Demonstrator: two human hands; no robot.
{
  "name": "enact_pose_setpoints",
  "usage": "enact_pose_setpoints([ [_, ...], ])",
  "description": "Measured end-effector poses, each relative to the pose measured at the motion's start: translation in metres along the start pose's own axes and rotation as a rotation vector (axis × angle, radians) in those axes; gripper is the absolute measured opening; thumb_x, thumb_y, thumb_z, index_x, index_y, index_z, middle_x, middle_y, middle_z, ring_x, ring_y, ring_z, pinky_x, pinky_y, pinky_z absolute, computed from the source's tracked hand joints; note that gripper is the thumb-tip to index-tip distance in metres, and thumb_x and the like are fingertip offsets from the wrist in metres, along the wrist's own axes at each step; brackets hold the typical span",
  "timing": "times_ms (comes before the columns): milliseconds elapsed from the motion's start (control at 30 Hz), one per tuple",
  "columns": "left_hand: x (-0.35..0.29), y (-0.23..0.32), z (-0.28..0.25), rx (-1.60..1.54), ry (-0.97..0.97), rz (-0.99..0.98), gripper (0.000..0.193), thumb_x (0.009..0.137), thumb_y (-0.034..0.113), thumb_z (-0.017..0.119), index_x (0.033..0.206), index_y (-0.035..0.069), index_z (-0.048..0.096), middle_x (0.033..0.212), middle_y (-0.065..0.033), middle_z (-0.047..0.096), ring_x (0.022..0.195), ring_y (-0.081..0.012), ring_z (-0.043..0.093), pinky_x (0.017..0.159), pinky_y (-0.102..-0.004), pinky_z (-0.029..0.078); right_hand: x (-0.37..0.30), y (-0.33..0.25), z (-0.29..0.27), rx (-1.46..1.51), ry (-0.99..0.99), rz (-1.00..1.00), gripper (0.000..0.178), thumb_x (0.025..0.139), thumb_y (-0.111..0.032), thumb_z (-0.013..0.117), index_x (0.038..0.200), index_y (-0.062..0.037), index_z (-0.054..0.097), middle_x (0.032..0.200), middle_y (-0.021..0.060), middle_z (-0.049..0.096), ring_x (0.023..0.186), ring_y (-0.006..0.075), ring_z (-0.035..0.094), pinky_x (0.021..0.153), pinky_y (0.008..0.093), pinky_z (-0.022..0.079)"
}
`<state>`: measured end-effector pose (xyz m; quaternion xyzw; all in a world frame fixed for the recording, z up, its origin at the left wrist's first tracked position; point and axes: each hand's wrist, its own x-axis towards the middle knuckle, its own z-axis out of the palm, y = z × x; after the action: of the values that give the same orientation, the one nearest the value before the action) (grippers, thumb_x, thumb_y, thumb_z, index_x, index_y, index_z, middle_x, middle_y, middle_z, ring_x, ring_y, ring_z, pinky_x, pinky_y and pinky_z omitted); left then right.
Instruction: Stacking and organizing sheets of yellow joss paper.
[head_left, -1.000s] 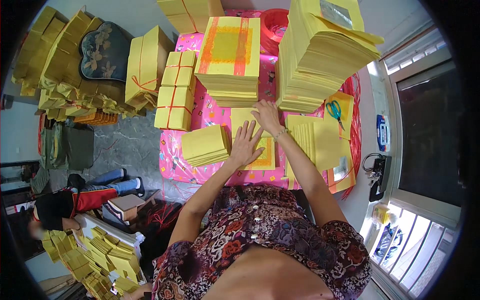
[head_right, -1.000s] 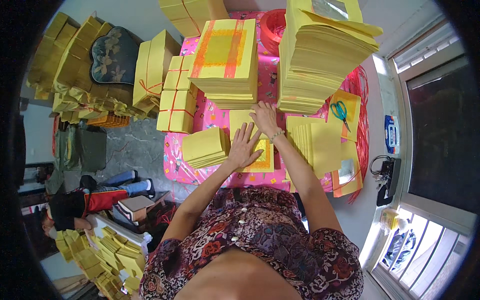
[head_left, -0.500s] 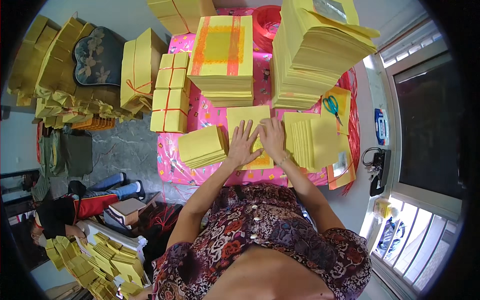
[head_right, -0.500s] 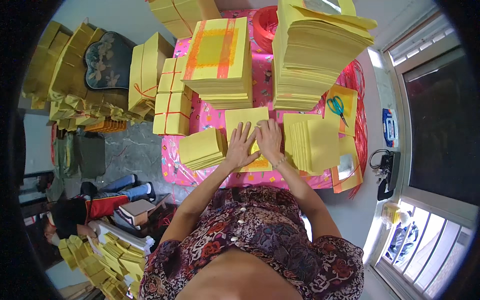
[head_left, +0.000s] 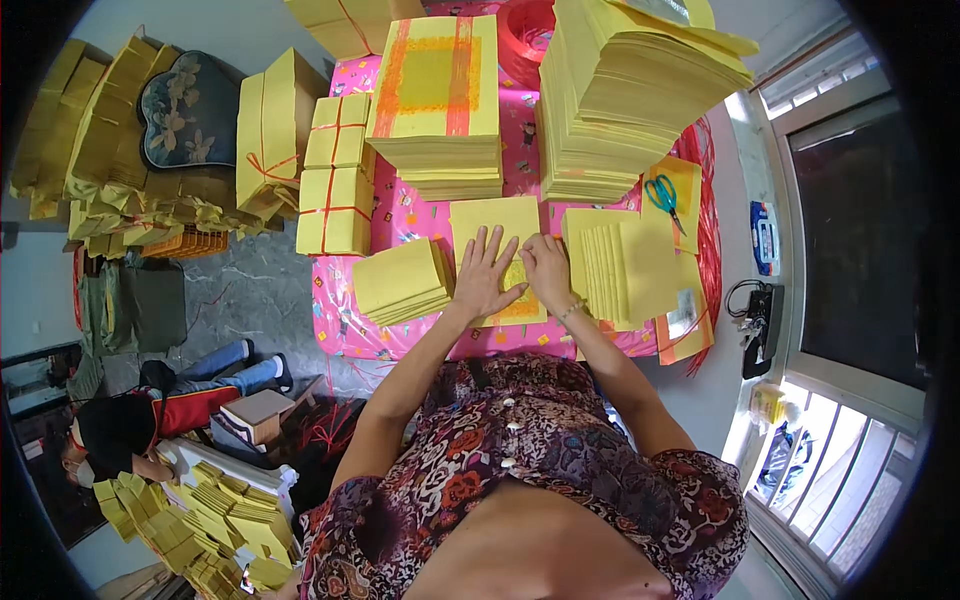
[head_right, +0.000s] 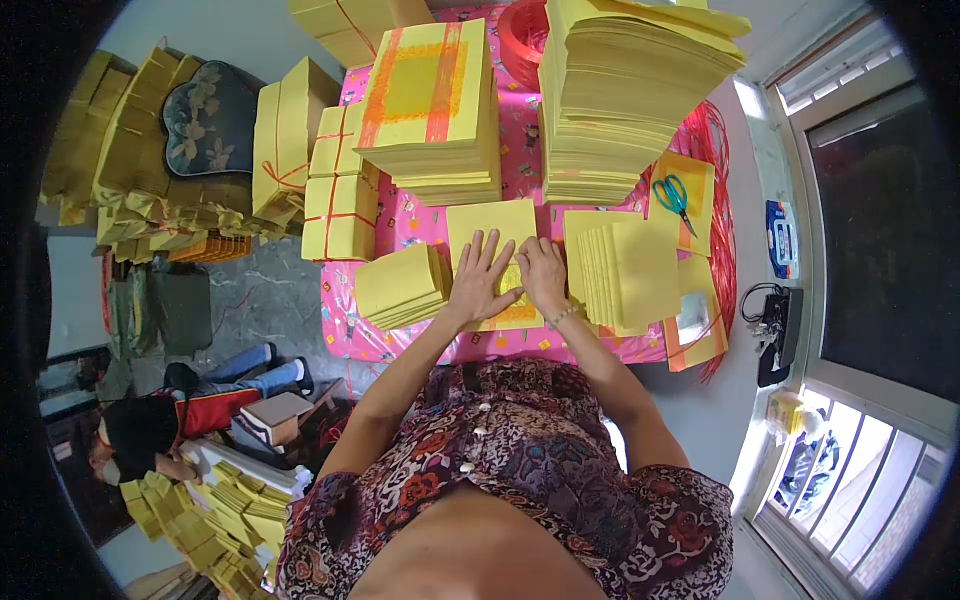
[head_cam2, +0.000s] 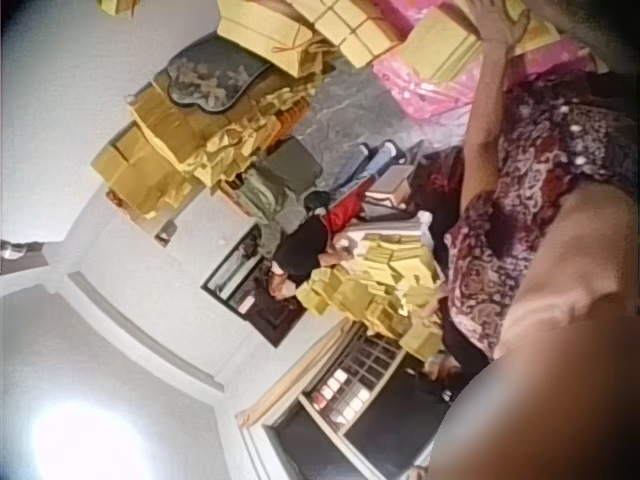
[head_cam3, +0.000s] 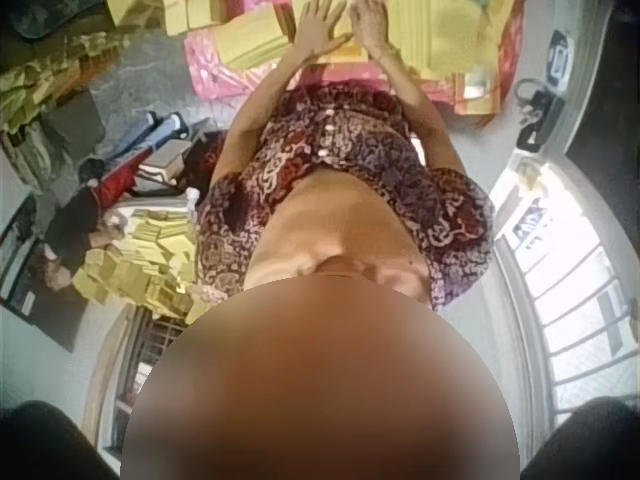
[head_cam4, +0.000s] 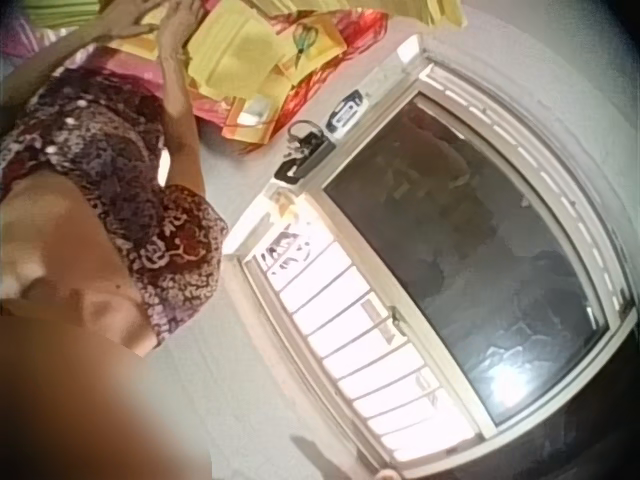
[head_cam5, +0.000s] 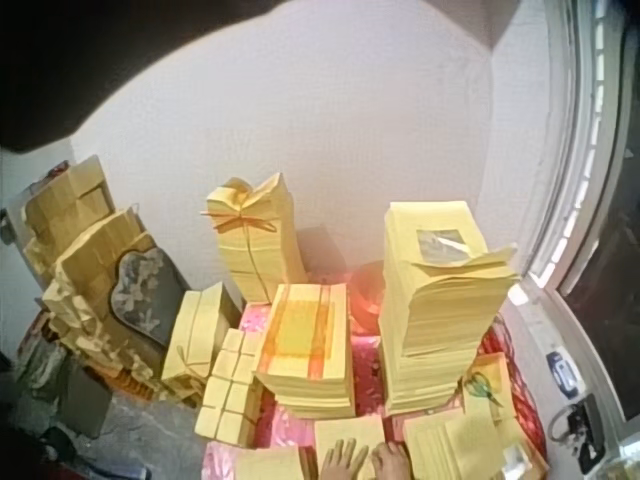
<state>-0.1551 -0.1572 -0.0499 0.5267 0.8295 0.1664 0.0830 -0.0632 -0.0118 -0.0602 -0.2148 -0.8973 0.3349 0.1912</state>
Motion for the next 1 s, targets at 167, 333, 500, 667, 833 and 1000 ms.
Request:
enact_pose_setpoints([
  [167, -0.012, 0.004, -0.003, 0.015, 0.006, 0.005, 0.095, 0.085, 0.062, 0.058, 0.154, 0.004, 0.028, 0.16, -0.0244, 0.022, 0.149, -0.044, 0.016, 0.119, -0.0555, 0.017, -0.002, 0.001, 0.004, -0.016, 0.039, -0.014, 0.013, 0.087, -0.011, 0.067, 0.091, -0.0048, 0.056, 0.088, 0.0136, 0.056, 0.084, 0.0352, 0.053, 0.078, 0.0454, 0.045],
  [333, -0.022, 0.007, 0.001, 0.057, -0.016, -0.091, 0.102, 0.085, 0.065, 0.056, 0.153, -0.005, 0.025, 0.16, -0.0263, 0.02, 0.15, -0.0426, 0.014, 0.119, -0.055, 0.016, -0.007, -0.007, 0.007, 0.025, 0.06, 0.023, 0.02, 0.085, -0.017, 0.071, 0.093, -0.006, 0.057, 0.091, 0.0124, 0.056, 0.088, 0.0344, 0.053, 0.08, 0.0453, 0.044],
  [500, -0.021, -0.001, 0.0, 0.002, -0.117, -0.096, 0.105, 0.085, 0.066, 0.055, 0.155, -0.003, 0.019, 0.161, -0.0275, 0.014, 0.15, -0.0441, 0.009, 0.12, -0.0565, 0.013, -0.008, -0.006, 0.01, -0.07, 0.048, 0.036, 0.028, 0.084, -0.025, 0.074, 0.098, -0.0079, 0.057, 0.097, 0.0106, 0.056, 0.092, 0.0326, 0.053, 0.08, 0.0453, 0.044],
  [667, -0.018, -0.007, 0.0, -0.058, -0.141, -0.094, 0.106, 0.085, 0.066, 0.055, 0.156, -0.002, 0.015, 0.162, -0.0285, 0.01, 0.151, -0.0449, 0.005, 0.12, -0.0571, 0.01, -0.009, -0.005, 0.011, -0.141, 0.032, 0.058, 0.035, 0.082, -0.031, 0.075, 0.104, -0.0094, 0.058, 0.097, 0.0099, 0.056, 0.092, 0.031, 0.053, 0.079, 0.0446, 0.042],
  [833, -0.016, -0.013, -0.009, -0.202, -0.18, -0.108, 0.095, 0.087, 0.053, 0.058, 0.156, 0.0, 0.019, 0.162, -0.0254, 0.012, 0.15, -0.044, 0.009, 0.12, -0.0562, 0.013, -0.006, -0.008, 0.0, -0.219, 0.026, -0.094, 0.044, 0.081, -0.035, 0.075, 0.117, -0.0132, 0.063, 0.096, 0.0076, 0.055, 0.092, 0.0281, 0.053, 0.079, 0.0422, 0.041],
  [1000, -0.009, -0.023, -0.012, -0.342, 0.009, -0.098, 0.064, 0.091, 0.026, 0.059, 0.146, 0.0, 0.04, 0.154, -0.027, 0.031, 0.145, -0.0447, 0.025, 0.117, -0.0544, 0.024, 0.0, -0.006, -0.003, -0.355, -0.031, -0.222, 0.04, 0.082, -0.034, 0.073, 0.118, -0.016, 0.066, 0.094, 0.0053, 0.055, 0.092, 0.0252, 0.052, 0.079, 0.0402, 0.04],
])
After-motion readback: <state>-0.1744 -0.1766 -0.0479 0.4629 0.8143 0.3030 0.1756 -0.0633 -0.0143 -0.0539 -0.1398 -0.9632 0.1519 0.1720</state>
